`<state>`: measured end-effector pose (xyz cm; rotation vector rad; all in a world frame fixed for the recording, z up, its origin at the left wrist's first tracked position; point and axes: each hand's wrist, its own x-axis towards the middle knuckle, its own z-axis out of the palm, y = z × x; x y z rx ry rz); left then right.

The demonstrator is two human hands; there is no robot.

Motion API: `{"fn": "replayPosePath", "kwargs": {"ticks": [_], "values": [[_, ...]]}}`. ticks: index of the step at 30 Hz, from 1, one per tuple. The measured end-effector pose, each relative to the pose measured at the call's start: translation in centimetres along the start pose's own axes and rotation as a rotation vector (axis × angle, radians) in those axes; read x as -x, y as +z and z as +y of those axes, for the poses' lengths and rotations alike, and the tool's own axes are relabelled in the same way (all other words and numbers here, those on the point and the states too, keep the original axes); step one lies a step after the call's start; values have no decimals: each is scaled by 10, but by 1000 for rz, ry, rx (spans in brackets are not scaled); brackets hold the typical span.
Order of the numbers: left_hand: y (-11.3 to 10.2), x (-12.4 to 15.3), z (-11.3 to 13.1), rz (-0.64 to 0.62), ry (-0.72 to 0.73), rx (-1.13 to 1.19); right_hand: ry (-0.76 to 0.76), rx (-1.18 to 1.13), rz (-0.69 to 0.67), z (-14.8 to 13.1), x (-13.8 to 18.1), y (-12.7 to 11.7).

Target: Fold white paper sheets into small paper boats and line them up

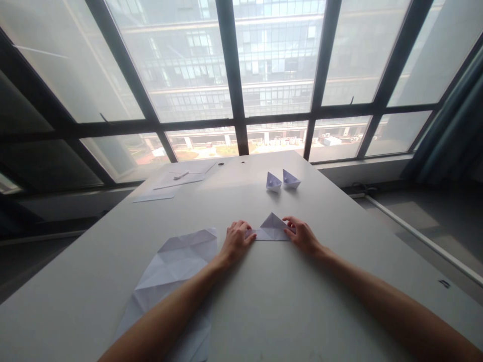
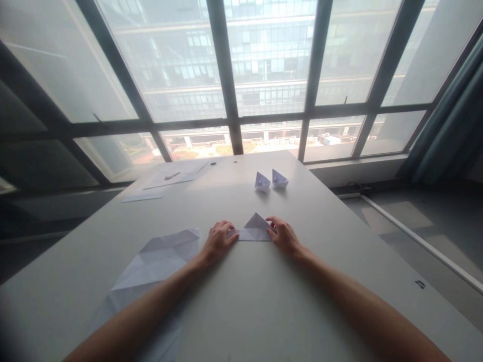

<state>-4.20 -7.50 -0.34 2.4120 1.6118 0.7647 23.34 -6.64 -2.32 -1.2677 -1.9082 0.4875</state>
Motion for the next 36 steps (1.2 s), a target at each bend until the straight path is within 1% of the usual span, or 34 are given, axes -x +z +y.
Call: {"fn": "replayPosePath", "kwargs": {"ticks": [7,15,20,25,28,32,36], "values": [[-1,0,1,6,13,-1,-2,-3,9,1,0,1],[5,-3,-6,10,58,48,-8,-16,25,-1,-1,0],[4,-3,-5,10,74,80,-6,-15,25,-2,-1,-1],[1,-1,-2,28,124,219,-18,-14,27,-1,-1,-1],[1,0,-1,29,122,284,-14,-20,26,-1,-1,0],[2,0,-3,30,112,288,-8,-14,18,0,-2,0],[2,0,-3,-5,146,263,-10,-9,20,1,-2,0]]}}
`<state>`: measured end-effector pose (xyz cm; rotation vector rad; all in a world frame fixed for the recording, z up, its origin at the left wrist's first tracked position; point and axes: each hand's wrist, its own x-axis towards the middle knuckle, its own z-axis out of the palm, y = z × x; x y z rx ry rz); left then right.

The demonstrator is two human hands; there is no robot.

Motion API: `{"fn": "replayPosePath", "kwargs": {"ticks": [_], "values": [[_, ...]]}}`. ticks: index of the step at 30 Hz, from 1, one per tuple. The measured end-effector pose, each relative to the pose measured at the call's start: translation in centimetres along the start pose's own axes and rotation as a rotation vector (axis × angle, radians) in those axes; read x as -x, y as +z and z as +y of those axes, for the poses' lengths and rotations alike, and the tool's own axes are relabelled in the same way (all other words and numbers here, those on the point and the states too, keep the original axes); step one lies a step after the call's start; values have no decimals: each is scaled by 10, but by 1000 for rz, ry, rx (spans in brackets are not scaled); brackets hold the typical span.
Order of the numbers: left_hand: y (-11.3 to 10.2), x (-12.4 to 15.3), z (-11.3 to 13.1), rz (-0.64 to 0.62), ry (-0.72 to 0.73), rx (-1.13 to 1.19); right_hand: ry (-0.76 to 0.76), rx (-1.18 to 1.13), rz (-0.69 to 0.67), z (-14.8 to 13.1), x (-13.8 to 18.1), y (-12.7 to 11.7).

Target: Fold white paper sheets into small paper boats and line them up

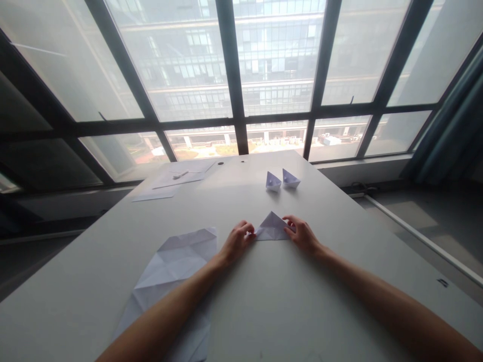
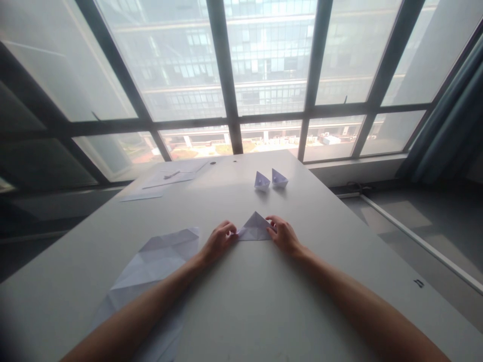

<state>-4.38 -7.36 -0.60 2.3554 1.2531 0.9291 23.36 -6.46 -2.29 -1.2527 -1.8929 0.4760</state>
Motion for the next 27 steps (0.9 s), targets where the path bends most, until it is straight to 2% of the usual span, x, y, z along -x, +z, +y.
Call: {"fn": "replayPosePath", "kwargs": {"ticks": [12,27], "values": [[-2,-1,5,-23,69,-31,-8,5,1,-1,0,-1],[3,-2,-3,-9,57,-29,-11,3,4,0,1,0]]}}
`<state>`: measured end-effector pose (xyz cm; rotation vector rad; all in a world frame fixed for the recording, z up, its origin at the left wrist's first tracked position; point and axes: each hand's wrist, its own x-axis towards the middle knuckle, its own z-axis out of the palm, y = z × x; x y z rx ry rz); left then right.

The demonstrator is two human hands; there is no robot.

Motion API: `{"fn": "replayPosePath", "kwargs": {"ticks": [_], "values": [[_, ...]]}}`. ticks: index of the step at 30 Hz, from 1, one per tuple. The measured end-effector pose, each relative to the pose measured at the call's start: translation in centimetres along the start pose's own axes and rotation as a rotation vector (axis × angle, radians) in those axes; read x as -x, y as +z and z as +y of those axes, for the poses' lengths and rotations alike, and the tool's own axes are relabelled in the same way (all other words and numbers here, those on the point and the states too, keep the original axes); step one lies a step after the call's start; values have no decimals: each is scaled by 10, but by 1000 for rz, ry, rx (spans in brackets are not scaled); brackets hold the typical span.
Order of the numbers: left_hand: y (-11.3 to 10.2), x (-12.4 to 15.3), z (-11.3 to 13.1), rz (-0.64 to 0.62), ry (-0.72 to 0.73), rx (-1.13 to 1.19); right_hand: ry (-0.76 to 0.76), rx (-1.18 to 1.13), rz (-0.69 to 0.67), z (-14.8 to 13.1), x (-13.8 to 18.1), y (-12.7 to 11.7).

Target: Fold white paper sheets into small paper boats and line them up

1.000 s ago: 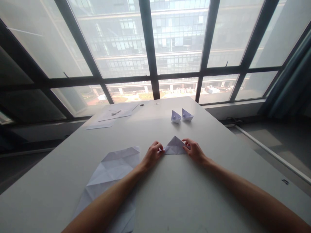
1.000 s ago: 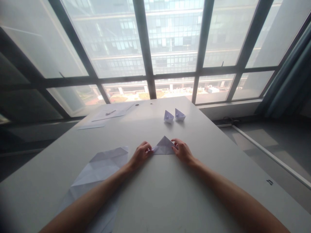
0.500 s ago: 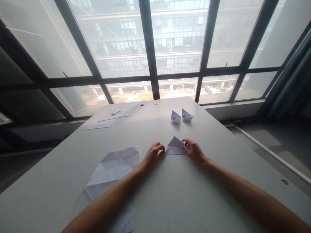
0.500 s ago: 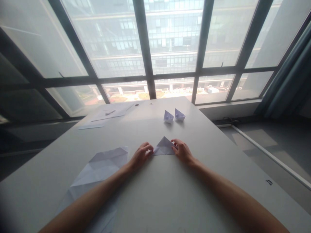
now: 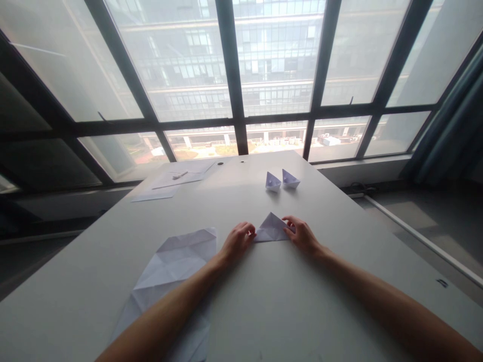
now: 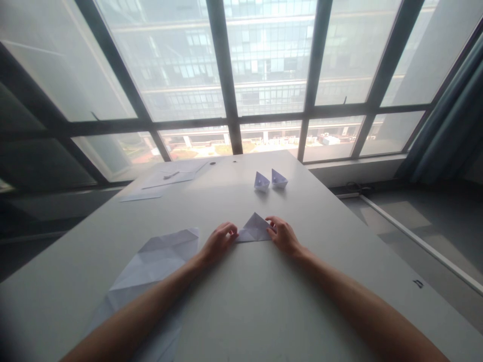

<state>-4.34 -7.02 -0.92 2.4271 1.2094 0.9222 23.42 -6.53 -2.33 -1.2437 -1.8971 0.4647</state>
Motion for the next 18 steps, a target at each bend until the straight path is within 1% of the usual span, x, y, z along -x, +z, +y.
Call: {"fn": "replayPosePath", "kwargs": {"ticks": [7,18], "values": [[1,0,1,23,9,-2,-3,-2,0,2,0,1],[0,-1,6,10,-28,15,8,5,-15,4,0,1]]}}
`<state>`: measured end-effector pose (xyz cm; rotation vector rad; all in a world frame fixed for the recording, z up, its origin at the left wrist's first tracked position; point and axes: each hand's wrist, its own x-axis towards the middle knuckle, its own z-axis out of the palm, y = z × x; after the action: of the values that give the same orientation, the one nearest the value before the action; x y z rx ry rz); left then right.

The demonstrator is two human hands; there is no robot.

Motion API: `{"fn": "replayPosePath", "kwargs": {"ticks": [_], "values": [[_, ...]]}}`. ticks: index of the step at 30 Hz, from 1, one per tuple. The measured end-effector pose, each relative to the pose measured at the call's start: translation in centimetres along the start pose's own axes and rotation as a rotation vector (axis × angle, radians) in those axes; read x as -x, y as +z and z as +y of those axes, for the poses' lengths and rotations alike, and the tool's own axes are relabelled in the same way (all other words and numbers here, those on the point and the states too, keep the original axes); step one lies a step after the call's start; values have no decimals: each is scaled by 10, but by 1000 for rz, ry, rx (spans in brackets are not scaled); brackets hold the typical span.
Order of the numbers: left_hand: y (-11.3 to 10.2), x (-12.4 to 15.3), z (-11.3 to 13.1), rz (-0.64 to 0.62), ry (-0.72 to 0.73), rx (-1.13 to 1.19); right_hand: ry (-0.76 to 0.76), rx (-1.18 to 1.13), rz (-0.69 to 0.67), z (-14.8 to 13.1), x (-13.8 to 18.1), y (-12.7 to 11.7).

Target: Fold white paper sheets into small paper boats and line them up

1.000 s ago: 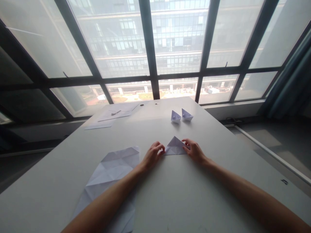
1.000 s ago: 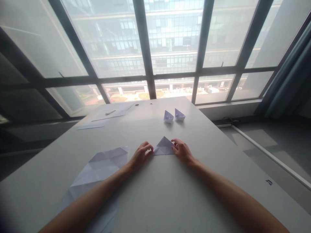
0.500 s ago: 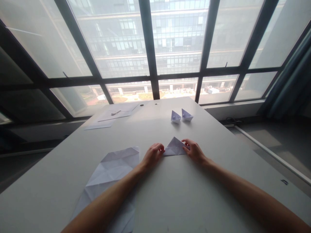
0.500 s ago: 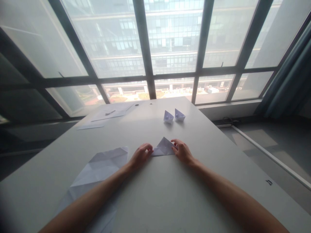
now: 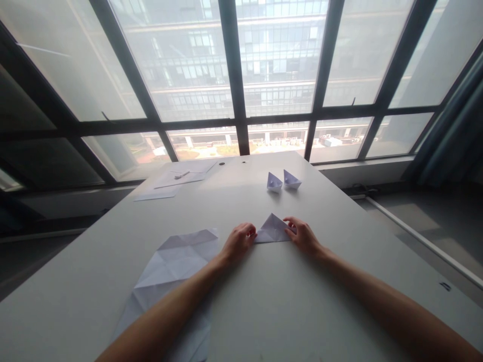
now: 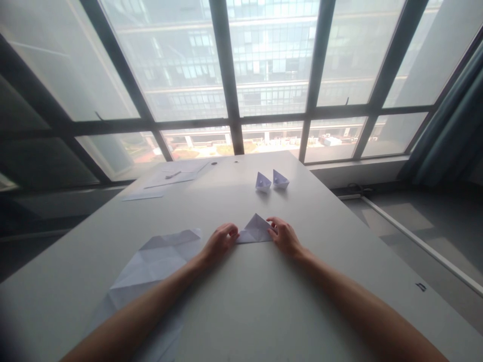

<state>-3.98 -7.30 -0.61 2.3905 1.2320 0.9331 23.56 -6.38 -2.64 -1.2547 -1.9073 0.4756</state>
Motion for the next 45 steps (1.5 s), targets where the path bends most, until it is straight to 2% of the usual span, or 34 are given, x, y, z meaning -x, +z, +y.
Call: {"fn": "replayPosePath", "kwargs": {"ticks": [6,16,26,33,45], "values": [[0,0,1,18,-22,16,9,-2,-5,1,0,0],[2,0,-1,7,26,8,18,2,-9,1,0,1],[1,0,0,15,-19,16,14,0,-16,-1,0,-1],[2,2,-3,-29,-142,99,4,7,-12,0,0,0],[3,1,-9,-80,-141,136,6,14,-18,1,0,0]]}}
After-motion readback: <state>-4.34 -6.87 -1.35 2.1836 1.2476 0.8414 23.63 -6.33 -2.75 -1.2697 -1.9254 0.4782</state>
